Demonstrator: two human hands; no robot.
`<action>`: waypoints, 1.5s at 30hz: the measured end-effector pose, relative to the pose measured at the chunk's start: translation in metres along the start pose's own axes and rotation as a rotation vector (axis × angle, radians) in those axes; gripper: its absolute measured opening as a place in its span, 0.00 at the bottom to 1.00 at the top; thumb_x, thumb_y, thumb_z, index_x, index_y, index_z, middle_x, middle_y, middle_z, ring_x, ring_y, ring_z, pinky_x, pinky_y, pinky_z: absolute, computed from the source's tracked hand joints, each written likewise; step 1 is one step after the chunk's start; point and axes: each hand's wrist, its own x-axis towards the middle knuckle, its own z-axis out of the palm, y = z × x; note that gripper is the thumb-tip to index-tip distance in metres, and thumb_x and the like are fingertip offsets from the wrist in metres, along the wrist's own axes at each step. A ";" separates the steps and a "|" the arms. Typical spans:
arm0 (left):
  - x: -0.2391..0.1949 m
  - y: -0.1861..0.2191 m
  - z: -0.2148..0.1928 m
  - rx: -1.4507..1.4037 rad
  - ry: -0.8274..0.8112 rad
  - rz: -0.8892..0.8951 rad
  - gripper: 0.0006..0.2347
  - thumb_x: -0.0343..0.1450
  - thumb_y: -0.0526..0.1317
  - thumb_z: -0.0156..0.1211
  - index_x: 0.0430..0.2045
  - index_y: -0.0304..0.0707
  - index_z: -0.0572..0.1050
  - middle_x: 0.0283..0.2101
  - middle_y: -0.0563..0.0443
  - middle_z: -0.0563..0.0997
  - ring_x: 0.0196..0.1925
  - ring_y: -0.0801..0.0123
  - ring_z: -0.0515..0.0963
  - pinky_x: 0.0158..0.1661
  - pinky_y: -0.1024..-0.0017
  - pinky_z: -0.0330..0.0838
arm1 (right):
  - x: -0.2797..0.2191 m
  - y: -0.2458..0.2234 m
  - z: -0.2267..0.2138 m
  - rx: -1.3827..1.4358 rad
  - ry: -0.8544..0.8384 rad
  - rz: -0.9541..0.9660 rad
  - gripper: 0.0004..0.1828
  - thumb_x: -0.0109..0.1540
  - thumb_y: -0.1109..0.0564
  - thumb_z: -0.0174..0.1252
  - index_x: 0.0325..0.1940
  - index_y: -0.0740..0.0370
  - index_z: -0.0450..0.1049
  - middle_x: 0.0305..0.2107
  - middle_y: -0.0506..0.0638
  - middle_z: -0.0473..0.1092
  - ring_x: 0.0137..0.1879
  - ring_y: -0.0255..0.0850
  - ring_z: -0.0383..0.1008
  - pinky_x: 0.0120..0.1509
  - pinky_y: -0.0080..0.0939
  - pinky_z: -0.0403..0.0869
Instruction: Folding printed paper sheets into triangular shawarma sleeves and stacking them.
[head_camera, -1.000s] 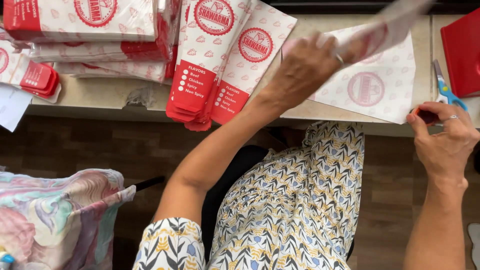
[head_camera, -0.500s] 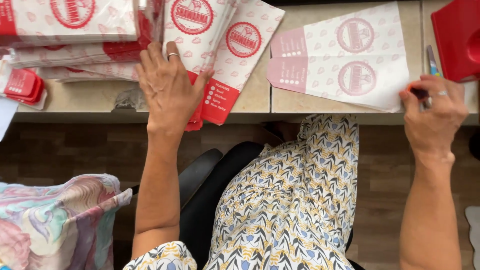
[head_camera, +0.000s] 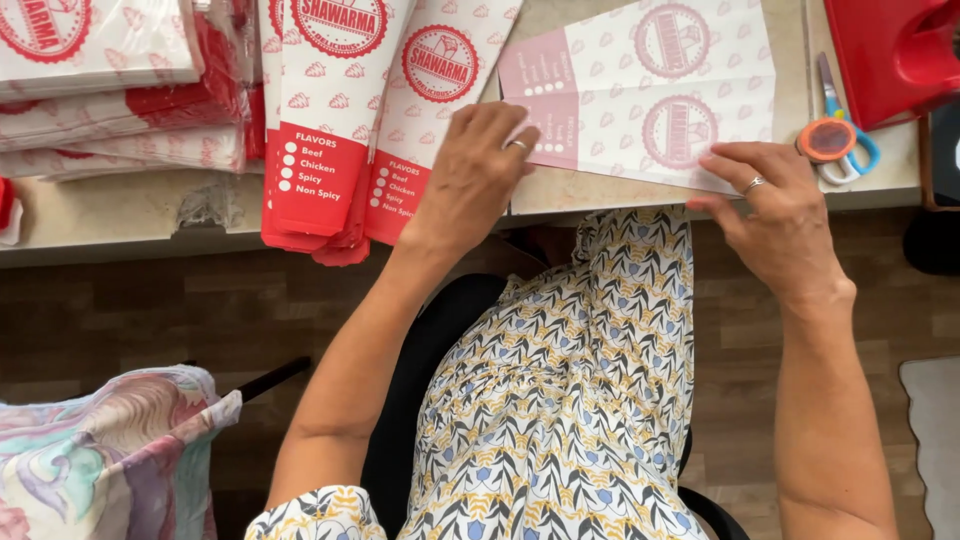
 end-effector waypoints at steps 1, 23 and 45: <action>0.004 -0.001 0.008 -0.035 -0.051 0.046 0.13 0.68 0.35 0.73 0.43 0.31 0.78 0.50 0.39 0.79 0.54 0.52 0.77 0.57 0.57 0.67 | -0.002 0.003 0.000 0.006 -0.008 0.008 0.22 0.64 0.61 0.76 0.59 0.70 0.78 0.55 0.63 0.76 0.58 0.58 0.75 0.65 0.55 0.73; 0.010 0.001 0.011 -0.161 0.041 0.219 0.05 0.72 0.39 0.69 0.30 0.38 0.80 0.37 0.48 0.81 0.38 0.56 0.77 0.45 0.60 0.68 | -0.004 0.006 -0.009 0.162 0.067 0.113 0.09 0.69 0.81 0.67 0.45 0.75 0.80 0.46 0.62 0.80 0.54 0.54 0.81 0.62 0.49 0.76; -0.030 0.025 0.025 -0.200 0.207 0.076 0.10 0.75 0.39 0.61 0.43 0.29 0.77 0.47 0.38 0.77 0.54 0.49 0.76 0.57 0.52 0.69 | 0.048 -0.070 0.065 0.019 0.075 0.001 0.02 0.67 0.60 0.68 0.39 0.58 0.81 0.34 0.47 0.74 0.46 0.44 0.72 0.51 0.43 0.75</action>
